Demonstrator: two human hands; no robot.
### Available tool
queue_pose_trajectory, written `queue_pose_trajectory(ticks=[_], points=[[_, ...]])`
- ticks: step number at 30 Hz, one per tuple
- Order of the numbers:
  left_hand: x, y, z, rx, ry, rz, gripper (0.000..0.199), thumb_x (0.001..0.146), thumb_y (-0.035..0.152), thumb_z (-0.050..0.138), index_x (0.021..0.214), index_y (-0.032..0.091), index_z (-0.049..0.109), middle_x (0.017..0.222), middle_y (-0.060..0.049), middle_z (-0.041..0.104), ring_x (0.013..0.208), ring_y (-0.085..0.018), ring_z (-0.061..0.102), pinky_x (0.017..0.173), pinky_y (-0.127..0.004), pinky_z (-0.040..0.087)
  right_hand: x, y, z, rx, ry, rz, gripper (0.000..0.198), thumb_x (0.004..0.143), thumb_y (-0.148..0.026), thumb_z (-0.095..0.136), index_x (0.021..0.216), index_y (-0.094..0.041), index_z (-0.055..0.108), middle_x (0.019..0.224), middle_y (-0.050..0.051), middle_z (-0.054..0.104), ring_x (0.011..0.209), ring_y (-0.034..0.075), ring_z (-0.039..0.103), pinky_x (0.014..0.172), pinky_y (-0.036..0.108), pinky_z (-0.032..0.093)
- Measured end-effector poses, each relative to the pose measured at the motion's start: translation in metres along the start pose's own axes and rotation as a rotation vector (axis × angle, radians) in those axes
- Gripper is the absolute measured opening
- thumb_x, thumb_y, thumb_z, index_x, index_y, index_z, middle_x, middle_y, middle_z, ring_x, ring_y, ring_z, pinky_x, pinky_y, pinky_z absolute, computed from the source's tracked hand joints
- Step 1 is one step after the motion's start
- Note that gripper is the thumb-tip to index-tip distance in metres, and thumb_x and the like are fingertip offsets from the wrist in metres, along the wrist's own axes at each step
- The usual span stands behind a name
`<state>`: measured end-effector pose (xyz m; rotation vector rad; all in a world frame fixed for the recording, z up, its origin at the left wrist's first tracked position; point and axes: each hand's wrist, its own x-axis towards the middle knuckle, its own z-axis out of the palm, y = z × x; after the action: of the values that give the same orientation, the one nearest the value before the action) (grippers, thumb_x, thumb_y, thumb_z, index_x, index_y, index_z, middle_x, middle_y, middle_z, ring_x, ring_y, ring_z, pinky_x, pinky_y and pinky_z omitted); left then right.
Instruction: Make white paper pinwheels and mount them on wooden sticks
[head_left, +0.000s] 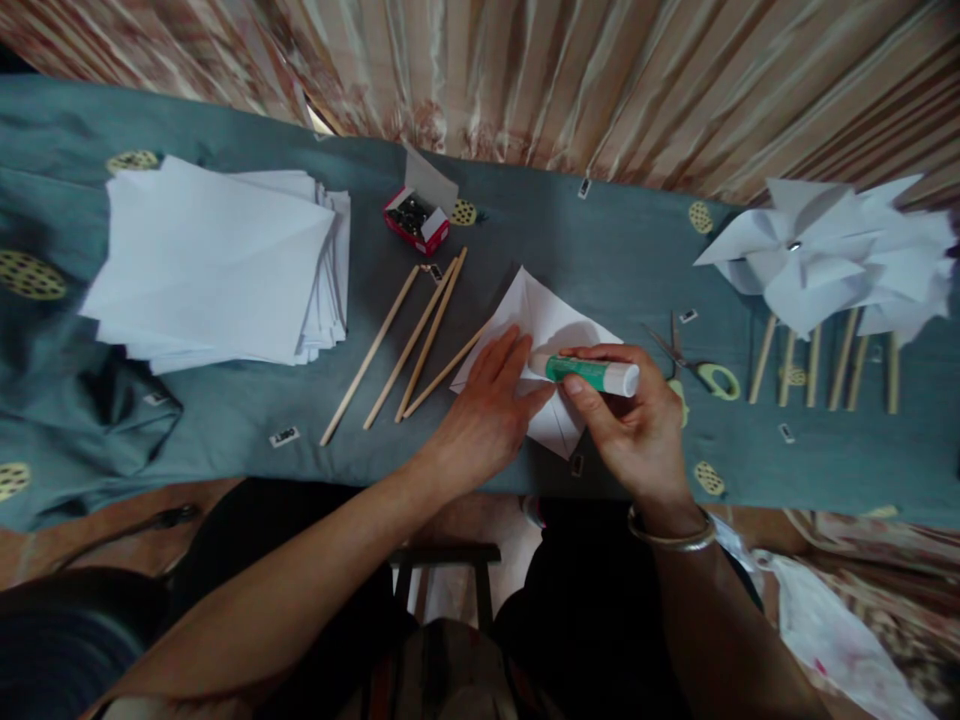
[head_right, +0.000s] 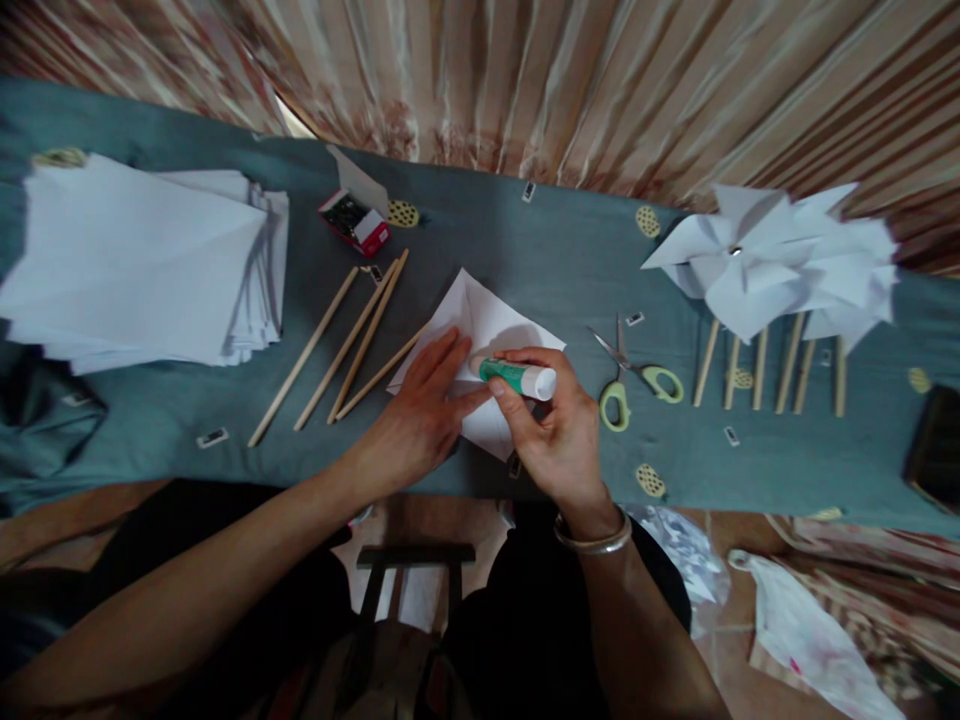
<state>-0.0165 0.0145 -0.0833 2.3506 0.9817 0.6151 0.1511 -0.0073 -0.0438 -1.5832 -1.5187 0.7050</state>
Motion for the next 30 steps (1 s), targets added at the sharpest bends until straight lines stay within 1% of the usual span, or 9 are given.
queue_pose_trajectory(ticks=[6,12,18,22,25,27,30], points=[[-0.0008,-0.0011,0.0020,0.005,0.005,-0.004,0.039,0.088,0.012,0.046,0.124,0.019,0.057,0.156,-0.012,0.028,0.147,-0.034,0.013,0.114,-0.060,0.025,0.0000,0.0007,-0.0008,0.025,0.017,-0.011,0.023,0.084,-0.031,0.068,0.104,-0.024,0.060,0.106,0.003,0.072,0.101,0.021,0.069,0.092,0.039,0.055],[-0.0007,0.0001,0.0007,0.015,0.024,0.007,0.032,0.090,0.013,0.044,0.117,0.015,0.060,0.154,-0.016,0.029,0.146,-0.035,0.015,0.114,-0.059,0.025,0.0002,0.0025,-0.0022,0.002,0.043,-0.005,0.023,0.083,-0.032,0.069,0.103,-0.023,0.061,0.104,0.004,0.072,0.100,0.022,0.069,0.092,0.042,0.055],[-0.0003,0.0014,-0.0014,-0.005,0.003,-0.005,0.032,0.090,0.013,0.044,0.117,0.018,0.060,0.154,-0.014,0.031,0.147,-0.034,0.014,0.113,-0.062,0.025,0.0004,0.0084,-0.0017,-0.003,0.070,-0.008,0.025,0.083,-0.033,0.069,0.105,-0.024,0.060,0.107,0.004,0.072,0.100,0.023,0.069,0.093,0.045,0.055],[0.0003,0.0013,-0.0011,0.009,0.012,-0.001,0.032,0.089,0.012,0.045,0.116,0.015,0.061,0.152,-0.016,0.033,0.146,-0.035,0.016,0.114,-0.060,0.026,0.0014,0.0080,-0.0009,-0.014,0.069,-0.020,0.025,0.083,-0.033,0.068,0.105,-0.023,0.060,0.107,0.005,0.072,0.101,0.023,0.069,0.093,0.045,0.054],[0.0007,0.0016,-0.0012,0.012,0.011,-0.003,0.032,0.088,0.012,0.045,0.115,0.016,0.061,0.152,-0.015,0.035,0.146,-0.035,0.017,0.113,-0.060,0.027,0.0022,0.0067,0.0000,-0.003,0.072,-0.022,0.025,0.083,-0.032,0.068,0.105,-0.023,0.059,0.107,0.005,0.071,0.101,0.022,0.069,0.094,0.044,0.054],[0.0009,0.0020,-0.0015,0.011,0.008,-0.008,0.032,0.088,0.011,0.045,0.115,0.017,0.061,0.152,-0.013,0.034,0.146,-0.034,0.016,0.113,-0.061,0.027,0.0026,0.0062,0.0006,0.006,0.074,-0.023,0.025,0.084,-0.032,0.068,0.105,-0.023,0.059,0.107,0.005,0.071,0.101,0.022,0.069,0.093,0.044,0.055],[0.0012,0.0027,-0.0021,0.012,0.001,-0.011,0.033,0.088,0.010,0.044,0.116,0.016,0.061,0.153,-0.015,0.033,0.147,-0.033,0.015,0.114,-0.060,0.027,0.0029,0.0051,0.0012,-0.009,0.071,-0.029,0.025,0.084,-0.032,0.067,0.106,-0.023,0.059,0.108,0.005,0.071,0.102,0.022,0.068,0.094,0.043,0.054]])
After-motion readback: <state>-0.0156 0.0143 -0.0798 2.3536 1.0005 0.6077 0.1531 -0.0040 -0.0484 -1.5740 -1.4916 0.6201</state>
